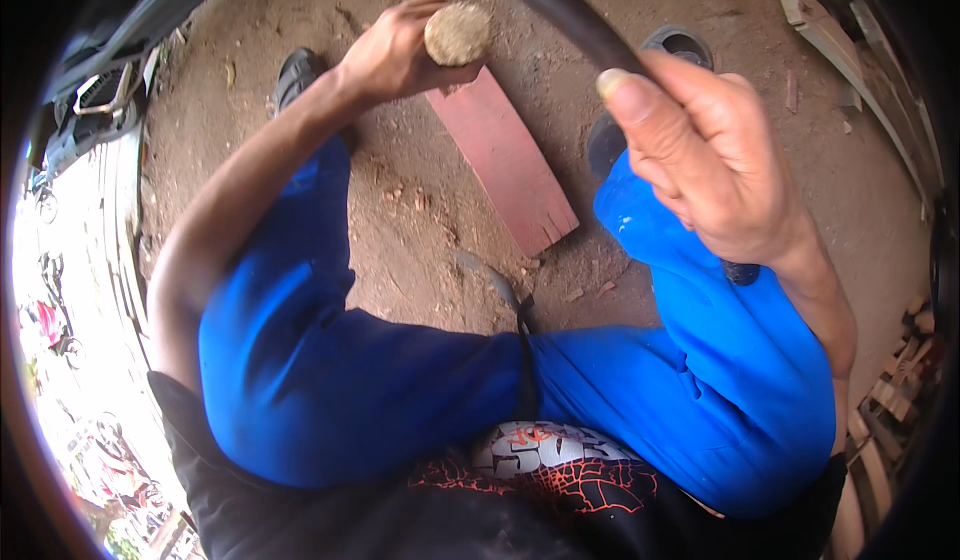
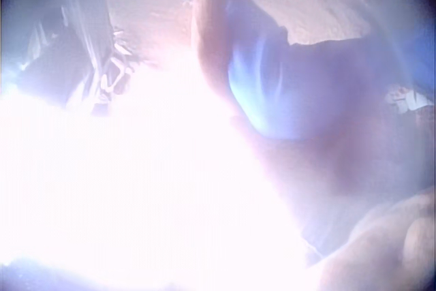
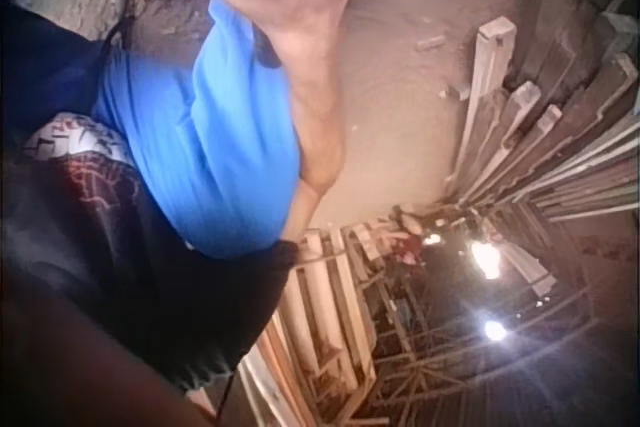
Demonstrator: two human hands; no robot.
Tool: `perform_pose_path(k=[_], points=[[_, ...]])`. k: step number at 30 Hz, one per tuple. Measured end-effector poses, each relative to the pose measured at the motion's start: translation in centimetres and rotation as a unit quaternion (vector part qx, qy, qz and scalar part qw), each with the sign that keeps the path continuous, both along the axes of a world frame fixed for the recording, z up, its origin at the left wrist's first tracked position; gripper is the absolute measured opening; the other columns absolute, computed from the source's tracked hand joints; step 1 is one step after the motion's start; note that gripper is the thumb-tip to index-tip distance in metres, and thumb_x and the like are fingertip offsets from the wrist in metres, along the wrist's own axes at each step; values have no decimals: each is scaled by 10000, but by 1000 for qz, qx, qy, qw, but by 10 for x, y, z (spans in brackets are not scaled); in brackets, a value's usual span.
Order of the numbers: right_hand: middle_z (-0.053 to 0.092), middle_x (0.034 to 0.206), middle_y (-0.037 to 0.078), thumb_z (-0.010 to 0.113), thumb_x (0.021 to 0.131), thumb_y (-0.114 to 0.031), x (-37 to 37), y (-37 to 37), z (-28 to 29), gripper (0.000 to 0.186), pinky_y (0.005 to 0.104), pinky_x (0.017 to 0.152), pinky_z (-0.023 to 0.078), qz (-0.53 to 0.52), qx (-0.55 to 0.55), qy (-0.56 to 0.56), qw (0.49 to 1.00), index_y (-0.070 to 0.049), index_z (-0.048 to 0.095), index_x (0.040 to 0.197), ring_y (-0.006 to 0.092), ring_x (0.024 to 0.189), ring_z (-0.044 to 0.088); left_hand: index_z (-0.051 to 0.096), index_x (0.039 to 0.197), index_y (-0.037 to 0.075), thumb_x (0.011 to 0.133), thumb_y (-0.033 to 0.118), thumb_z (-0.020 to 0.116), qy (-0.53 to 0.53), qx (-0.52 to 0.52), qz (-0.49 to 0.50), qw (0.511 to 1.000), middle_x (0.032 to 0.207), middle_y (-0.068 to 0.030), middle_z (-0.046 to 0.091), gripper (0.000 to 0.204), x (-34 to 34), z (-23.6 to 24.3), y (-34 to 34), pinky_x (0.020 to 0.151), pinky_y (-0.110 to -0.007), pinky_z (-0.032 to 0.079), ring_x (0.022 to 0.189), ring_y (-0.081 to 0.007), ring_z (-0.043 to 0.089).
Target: The person sits on the ground and uses a hammer and chisel to carve a rectangular recess into a red-painted wooden plank. They repeatedly strike the chisel to remove wood chips and occasionally clear debris from the work area.
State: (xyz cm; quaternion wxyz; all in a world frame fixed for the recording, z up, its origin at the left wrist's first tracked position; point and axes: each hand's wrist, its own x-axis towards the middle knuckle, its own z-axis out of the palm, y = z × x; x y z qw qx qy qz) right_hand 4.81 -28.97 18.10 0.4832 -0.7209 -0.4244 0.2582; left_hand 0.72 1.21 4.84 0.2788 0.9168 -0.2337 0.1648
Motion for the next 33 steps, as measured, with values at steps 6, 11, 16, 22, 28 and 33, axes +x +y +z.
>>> perform_pose_path(k=[6,11,16,22,28,33], points=[[448,579,-32,434,1100,-355,-7,0,7,421,191,380,289,-8,-14,31,999,-38,505,833,8,427,368,685,1054,38,797,240,821,-5,3,80,997,983,-134,715,354,-2,3,-10,838,-409,582,916,-312,695],[442,611,-18,400,1106,-383,-7,-5,7,418,178,385,304,0,-39,84,996,-51,481,865,12,439,361,649,1003,95,763,277,825,-57,73,-105,990,942,-113,656,349,14,-4,3,778,-444,495,832,-340,592],[438,598,-24,435,1092,-392,-11,-12,9,407,188,403,303,-28,-66,88,994,-54,498,873,18,451,370,630,933,82,767,255,801,-40,53,-101,993,888,-118,641,295,14,-12,3,778,-453,494,796,-352,587],[416,589,-14,424,1086,-453,-4,-25,15,439,195,405,310,-6,-136,5,991,-58,462,897,34,452,374,632,883,72,795,259,758,-45,43,-122,991,894,-140,647,242,14,-10,1,819,-446,483,848,-360,619],[426,602,13,415,1081,-469,9,-47,32,464,203,400,318,-11,-140,-23,990,-45,444,896,53,444,381,620,794,15,798,230,749,9,19,-28,999,744,-134,623,250,10,-15,-5,773,-448,541,823,-321,638],[420,582,26,336,1084,-518,0,-41,16,514,211,391,331,46,49,-63,996,-67,425,853,81,430,399,619,785,37,746,142,751,-26,-12,-37,999,708,-117,599,174,9,-17,-8,693,-440,526,741,-310,586]])
